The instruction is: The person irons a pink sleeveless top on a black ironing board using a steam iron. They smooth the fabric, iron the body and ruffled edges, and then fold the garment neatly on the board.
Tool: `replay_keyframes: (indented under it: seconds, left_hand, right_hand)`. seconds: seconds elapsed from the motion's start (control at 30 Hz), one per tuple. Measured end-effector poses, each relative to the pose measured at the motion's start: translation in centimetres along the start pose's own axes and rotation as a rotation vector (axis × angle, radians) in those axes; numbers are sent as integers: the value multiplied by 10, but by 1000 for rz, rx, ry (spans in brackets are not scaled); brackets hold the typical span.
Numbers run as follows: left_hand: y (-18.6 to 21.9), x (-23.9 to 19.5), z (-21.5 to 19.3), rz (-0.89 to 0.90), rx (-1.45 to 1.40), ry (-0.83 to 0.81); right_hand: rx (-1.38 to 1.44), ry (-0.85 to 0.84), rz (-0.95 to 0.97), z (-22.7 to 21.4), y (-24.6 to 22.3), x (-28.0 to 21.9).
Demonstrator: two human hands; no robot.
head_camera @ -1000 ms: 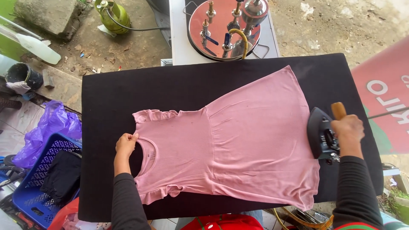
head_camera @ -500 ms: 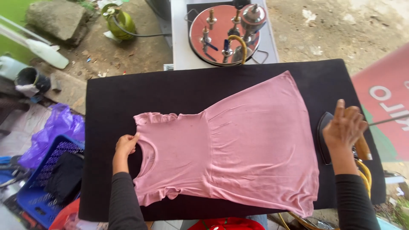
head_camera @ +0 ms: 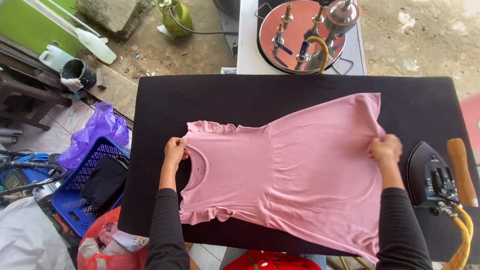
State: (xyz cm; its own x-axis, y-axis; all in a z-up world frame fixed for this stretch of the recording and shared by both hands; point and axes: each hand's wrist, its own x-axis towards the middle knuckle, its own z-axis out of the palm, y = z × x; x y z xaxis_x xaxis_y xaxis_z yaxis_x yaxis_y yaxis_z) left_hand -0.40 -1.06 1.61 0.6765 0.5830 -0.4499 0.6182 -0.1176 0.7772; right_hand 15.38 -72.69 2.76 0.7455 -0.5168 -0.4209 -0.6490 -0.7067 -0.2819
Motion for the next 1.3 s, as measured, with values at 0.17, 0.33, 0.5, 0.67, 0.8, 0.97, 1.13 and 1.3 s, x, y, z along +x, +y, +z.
replay_keyframes:
  seconds: [0.17, 0.33, 0.5, 0.67, 0.8, 0.97, 1.13, 1.3]
  left_hand:
    - [44, 14, 5, 97, -198, 40]
    - [72, 53, 27, 164, -257, 89]
    - [9, 71, 41, 460, 226, 196]
    - [-76, -49, 10, 443, 362, 329]
    - [-116, -110, 7, 182, 346, 396]
    - [-100, -128, 19, 134, 475, 258]
    - [-95, -118, 16, 52, 328, 255]
    - [-83, -131, 4, 115, -41, 241]
  right_hand:
    - [226, 324, -294, -23, -15, 84]
    - [233, 378, -361, -45, -63, 123]
    - [400, 33, -352, -83, -91, -54]
    - [139, 493, -561, 26, 139, -89]
    - [-6, 610, -202, 91, 296, -126]
    - [77, 571, -58, 108, 259, -145]
    - [273, 622, -154, 87, 233, -138]
    - [534, 221, 64, 28, 169, -178]
